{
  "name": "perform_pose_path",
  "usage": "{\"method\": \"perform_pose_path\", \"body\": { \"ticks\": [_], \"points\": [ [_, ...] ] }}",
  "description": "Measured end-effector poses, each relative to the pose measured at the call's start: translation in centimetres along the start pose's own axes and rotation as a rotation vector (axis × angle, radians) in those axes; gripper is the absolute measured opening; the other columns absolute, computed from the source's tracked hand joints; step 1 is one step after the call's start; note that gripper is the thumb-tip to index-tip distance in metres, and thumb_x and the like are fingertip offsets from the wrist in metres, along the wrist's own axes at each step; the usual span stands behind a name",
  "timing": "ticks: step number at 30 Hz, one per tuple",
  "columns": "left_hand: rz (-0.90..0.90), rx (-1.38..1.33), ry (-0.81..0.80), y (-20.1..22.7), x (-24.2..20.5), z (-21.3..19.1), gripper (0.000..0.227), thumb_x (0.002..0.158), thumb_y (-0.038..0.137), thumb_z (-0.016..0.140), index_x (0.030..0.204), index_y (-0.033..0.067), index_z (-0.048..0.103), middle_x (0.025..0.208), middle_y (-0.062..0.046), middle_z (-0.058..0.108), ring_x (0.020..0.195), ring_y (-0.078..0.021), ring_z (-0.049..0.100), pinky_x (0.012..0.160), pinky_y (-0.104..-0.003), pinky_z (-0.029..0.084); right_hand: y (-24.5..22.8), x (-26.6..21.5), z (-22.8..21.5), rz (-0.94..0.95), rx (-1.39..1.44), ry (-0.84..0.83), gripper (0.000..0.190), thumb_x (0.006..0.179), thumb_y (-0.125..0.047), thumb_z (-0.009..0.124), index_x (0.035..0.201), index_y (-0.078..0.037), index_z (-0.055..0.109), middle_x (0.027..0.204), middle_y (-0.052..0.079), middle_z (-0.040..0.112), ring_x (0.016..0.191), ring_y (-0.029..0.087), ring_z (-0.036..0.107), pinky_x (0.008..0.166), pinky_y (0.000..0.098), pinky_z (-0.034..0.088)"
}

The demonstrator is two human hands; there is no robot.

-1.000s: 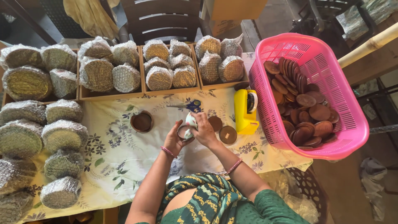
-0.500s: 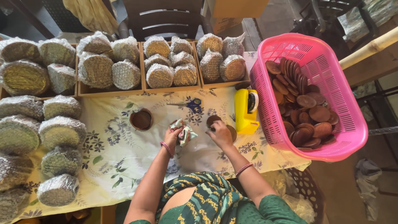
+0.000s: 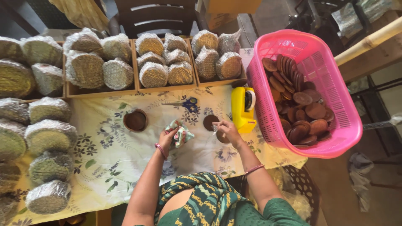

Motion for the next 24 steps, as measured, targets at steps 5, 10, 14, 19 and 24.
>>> {"method": "perform_pose_path", "body": {
  "ticks": [5, 10, 14, 19, 24],
  "points": [
    [-0.053, 0.008, 0.041, -1.8, 0.8, -1.2, 0.027, 0.091, 0.014, 0.073, 0.115, 0.0007, 0.072, 0.098, -0.009, 0.076, 0.082, -0.0171, 0.074, 0.073, -0.032, 0.06, 1.4, -6.0, -5.0, 0.126, 0.077, -0.011, 0.009, 0.093, -0.015, 0.066, 0.091, -0.006, 0.068, 0.092, 0.008, 0.077, 0.084, 0.019, 0.072, 0.078, 0.0291, 0.059],
    [0.064, 0.035, 0.032, -3.3, 2.9, -2.6, 0.032, 0.09, 0.014, 0.077, 0.117, -0.001, 0.069, 0.1, -0.007, 0.075, 0.086, -0.0147, 0.072, 0.075, -0.028, 0.057, 1.4, -11.2, -10.5, 0.372, -0.801, 0.288, 0.02, 0.083, -0.023, 0.074, 0.084, -0.004, 0.068, 0.077, 0.017, 0.072, 0.069, 0.03, 0.073, 0.064, 0.0415, 0.061],
    [0.126, 0.111, 0.086, -2.7, 2.7, -2.8, 0.036, 0.089, 0.012, 0.079, 0.12, -0.0016, 0.064, 0.102, -0.006, 0.073, 0.088, -0.0131, 0.069, 0.077, -0.028, 0.056, 1.5, -11.6, -12.1, 0.136, -1.078, 0.628, 0.013, 0.079, -0.02, 0.072, 0.086, -0.009, 0.075, 0.082, 0.018, 0.073, 0.082, 0.038, 0.072, 0.074, 0.0477, 0.056],
    [0.113, 0.118, 0.095, -2.6, 2.7, -2.8, 0.038, 0.087, 0.013, 0.078, 0.12, 0.0001, 0.064, 0.102, -0.005, 0.073, 0.089, -0.0126, 0.07, 0.078, -0.028, 0.056, 1.1, -12.4, -11.7, 0.003, -0.783, 0.771, 0.019, 0.082, -0.02, 0.074, 0.094, -0.005, 0.07, 0.088, 0.017, 0.075, 0.086, 0.038, 0.072, 0.075, 0.0474, 0.055],
    [0.109, 0.142, 0.113, -1.8, 1.7, -2.3, 0.037, 0.089, 0.013, 0.077, 0.121, -0.0002, 0.065, 0.105, -0.006, 0.073, 0.092, -0.0135, 0.07, 0.081, -0.029, 0.056, 1.9, -12.5, -13.2, 0.011, -0.725, 0.848, 0.016, 0.086, -0.016, 0.069, 0.098, -0.007, 0.075, 0.09, 0.015, 0.074, 0.087, 0.034, 0.073, 0.08, 0.0439, 0.056]
  ]
}}
Point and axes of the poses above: each hand's wrist, its own x-axis towards the middle knuckle, its own z-axis out of the palm, y = z × x, the point moved 9 cm from there along x, towards the middle knuckle
